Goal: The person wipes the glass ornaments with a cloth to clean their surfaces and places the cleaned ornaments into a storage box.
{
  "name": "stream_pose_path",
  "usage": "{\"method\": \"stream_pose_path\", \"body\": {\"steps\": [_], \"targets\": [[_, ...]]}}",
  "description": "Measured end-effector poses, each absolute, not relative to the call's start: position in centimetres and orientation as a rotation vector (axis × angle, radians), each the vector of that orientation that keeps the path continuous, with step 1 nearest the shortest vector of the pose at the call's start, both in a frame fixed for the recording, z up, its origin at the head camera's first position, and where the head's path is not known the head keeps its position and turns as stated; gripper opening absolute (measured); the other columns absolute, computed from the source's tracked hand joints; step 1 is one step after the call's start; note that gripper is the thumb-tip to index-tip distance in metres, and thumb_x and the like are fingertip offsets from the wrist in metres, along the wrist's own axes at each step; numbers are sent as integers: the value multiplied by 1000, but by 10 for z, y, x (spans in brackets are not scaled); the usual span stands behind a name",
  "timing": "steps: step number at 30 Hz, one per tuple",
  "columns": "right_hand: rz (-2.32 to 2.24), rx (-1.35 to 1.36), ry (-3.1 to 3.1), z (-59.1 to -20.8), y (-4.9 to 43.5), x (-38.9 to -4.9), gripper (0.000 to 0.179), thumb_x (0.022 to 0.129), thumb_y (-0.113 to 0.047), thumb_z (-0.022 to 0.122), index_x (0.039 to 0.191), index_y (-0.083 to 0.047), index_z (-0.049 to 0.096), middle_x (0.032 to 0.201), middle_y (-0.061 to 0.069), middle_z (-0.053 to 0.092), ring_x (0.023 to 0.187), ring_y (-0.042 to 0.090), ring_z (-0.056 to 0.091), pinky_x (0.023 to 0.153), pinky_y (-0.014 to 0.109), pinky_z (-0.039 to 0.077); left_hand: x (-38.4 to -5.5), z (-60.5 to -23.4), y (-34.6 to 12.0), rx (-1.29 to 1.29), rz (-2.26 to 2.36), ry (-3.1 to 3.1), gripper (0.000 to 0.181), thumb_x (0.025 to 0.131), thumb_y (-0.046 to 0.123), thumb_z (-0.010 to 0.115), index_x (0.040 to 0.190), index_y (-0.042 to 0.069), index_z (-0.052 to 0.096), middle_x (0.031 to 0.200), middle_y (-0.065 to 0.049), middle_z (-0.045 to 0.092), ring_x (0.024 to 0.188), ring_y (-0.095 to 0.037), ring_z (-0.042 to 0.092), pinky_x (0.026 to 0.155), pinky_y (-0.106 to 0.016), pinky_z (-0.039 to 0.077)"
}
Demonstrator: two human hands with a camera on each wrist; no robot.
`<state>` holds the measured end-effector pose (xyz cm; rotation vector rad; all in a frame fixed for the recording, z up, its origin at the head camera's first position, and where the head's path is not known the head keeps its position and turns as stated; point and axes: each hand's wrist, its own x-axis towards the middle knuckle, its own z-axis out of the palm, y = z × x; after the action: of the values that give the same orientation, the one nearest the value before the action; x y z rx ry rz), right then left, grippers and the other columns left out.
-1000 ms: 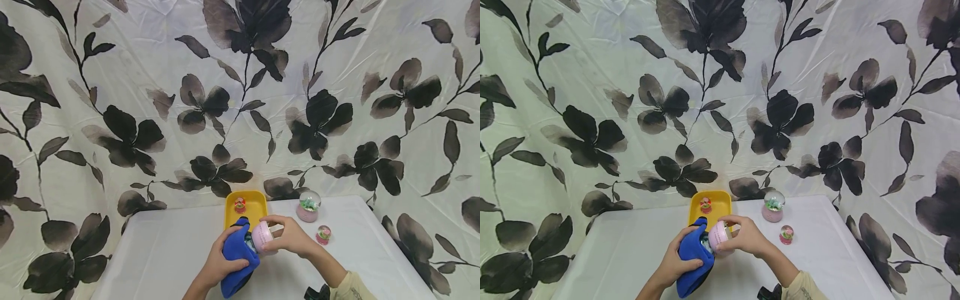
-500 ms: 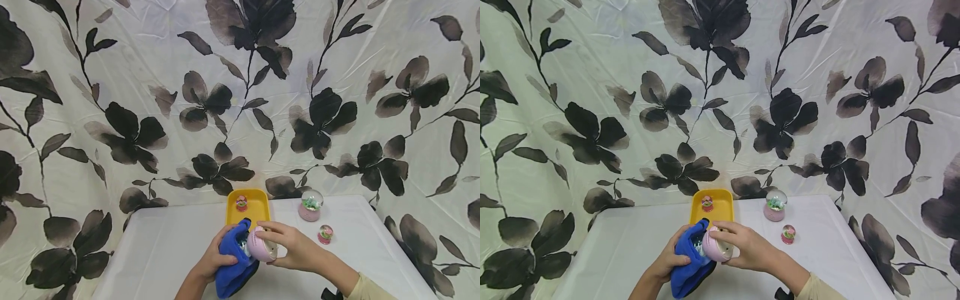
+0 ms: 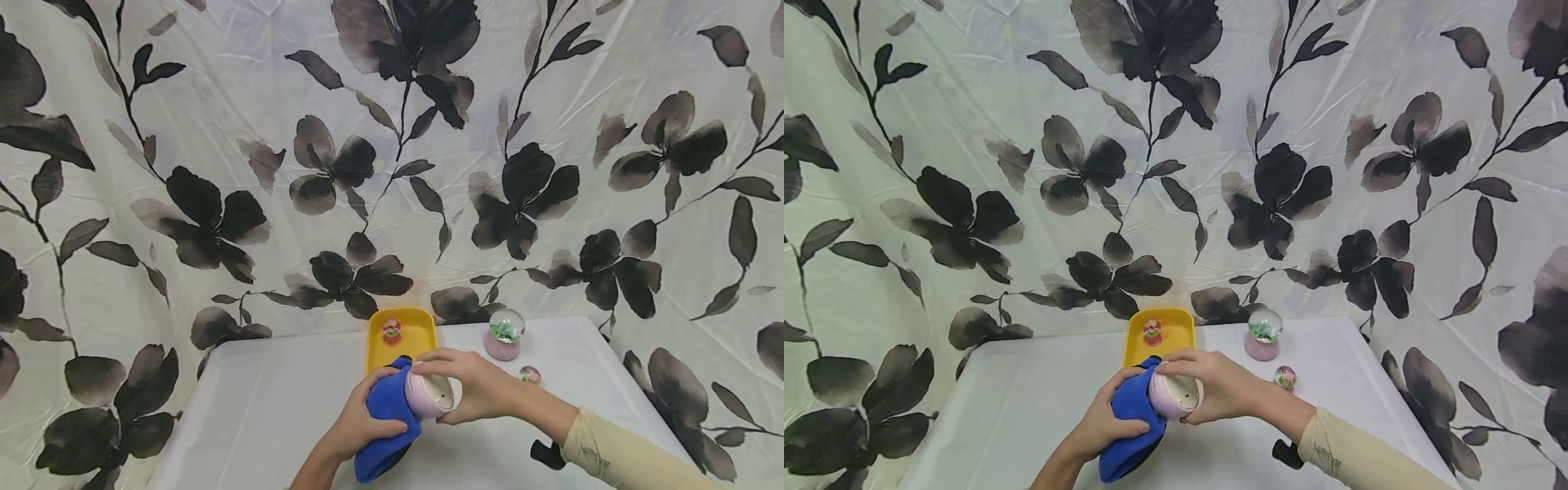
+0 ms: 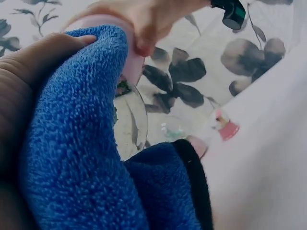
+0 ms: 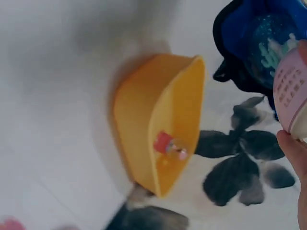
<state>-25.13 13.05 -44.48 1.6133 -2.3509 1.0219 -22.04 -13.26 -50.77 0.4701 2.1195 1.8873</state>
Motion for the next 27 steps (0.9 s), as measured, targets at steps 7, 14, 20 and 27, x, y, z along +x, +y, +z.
{"method": "stream_pose_path", "body": {"steps": [7, 14, 20, 27], "targets": [[1934, 1153, -2447, -480, 133, -263, 78, 66, -14, 91, 135, -9, 55, 129, 11, 57, 102, 27, 64, 75, 36, 56, -221, -506, -132, 509, 1830, 2298, 68, 73, 28, 86, 131, 32, 50, 132, -7, 50, 117, -37, 47, 88, -56, 45], [2707, 607, -2208, -519, 121, -248, 77, 78, -5, 77, 143, 6, 37, 131, 20, 50, 105, 30, 61, 83, 42, 53, -220, -509, -133, 514, 1893, 2398, 70, 69, 25, 88, 129, 34, 51, 130, -5, 52, 114, -37, 49, 87, -55, 47], [2914, 71, -1856, -534, 90, -207, 79, 84, -4, 70, 149, 4, 25, 135, 17, 44, 108, 25, 56, 88, 41, 51, -218, -510, -128, 410, 2088, 2354, 71, 69, 19, 88, 130, 30, 52, 131, -8, 53, 116, -39, 49, 89, -57, 45], [2410, -106, -1799, -543, 52, -183, 88, 67, 3, 86, 143, -6, 41, 137, 19, 42, 106, 31, 60, 81, 37, 54, -219, -515, -112, 191, 2293, 2294, 73, 73, 16, 84, 136, 25, 48, 132, -11, 49, 116, -36, 48, 91, -53, 45]]}}
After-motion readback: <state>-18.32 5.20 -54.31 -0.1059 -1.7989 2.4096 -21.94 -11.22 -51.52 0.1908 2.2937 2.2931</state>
